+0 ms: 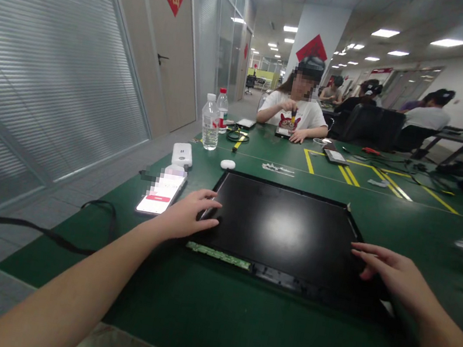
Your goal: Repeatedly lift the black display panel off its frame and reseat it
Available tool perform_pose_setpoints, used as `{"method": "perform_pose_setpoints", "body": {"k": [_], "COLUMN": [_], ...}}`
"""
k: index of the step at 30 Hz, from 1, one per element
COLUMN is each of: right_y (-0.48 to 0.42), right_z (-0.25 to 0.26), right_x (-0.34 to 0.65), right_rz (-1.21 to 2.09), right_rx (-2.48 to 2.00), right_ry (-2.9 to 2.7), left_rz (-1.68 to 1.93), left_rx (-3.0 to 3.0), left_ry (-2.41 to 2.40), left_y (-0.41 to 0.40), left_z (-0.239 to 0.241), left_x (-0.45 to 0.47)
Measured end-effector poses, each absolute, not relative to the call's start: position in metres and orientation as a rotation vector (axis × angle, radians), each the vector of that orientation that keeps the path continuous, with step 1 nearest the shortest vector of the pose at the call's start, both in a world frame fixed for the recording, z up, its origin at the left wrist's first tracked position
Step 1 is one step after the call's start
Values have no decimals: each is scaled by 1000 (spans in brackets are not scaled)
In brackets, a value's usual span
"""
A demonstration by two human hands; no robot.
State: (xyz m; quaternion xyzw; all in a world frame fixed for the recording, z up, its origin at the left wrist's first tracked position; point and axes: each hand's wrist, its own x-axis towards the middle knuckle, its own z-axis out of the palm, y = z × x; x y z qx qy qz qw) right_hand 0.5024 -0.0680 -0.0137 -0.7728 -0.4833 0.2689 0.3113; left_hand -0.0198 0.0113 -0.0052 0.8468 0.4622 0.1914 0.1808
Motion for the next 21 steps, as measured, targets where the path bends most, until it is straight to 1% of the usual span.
{"method": "perform_pose_setpoints", "body": {"k": [2,4,7,9,13,21], "right_y": [-69,-68,-65,-62,-58,-52], "right_z": [-9,-6,-6,-10,-21,-30], "right_x": [499,496,498,503,516,520], "right_rz": [682,581,355,279,313,336], "right_rx": [-2032,-2035,-2123,-2190,-2284,-2348], "right_ry": [-1251,-1213,-1154,-1135,-1216,-1379], "left_rz": [608,639,566,485,428,610], "left_rx": [2382,2356,2321,2319,2357,2291], "left_ry": [1431,1556,1677,1712,1700,1612], "left_y": [15,19,23,24,27,33], "left_z": [-10,-14,-18,-20,-24,-29], "left_x": [-20,-21,-21,-22,-24,-28]}}
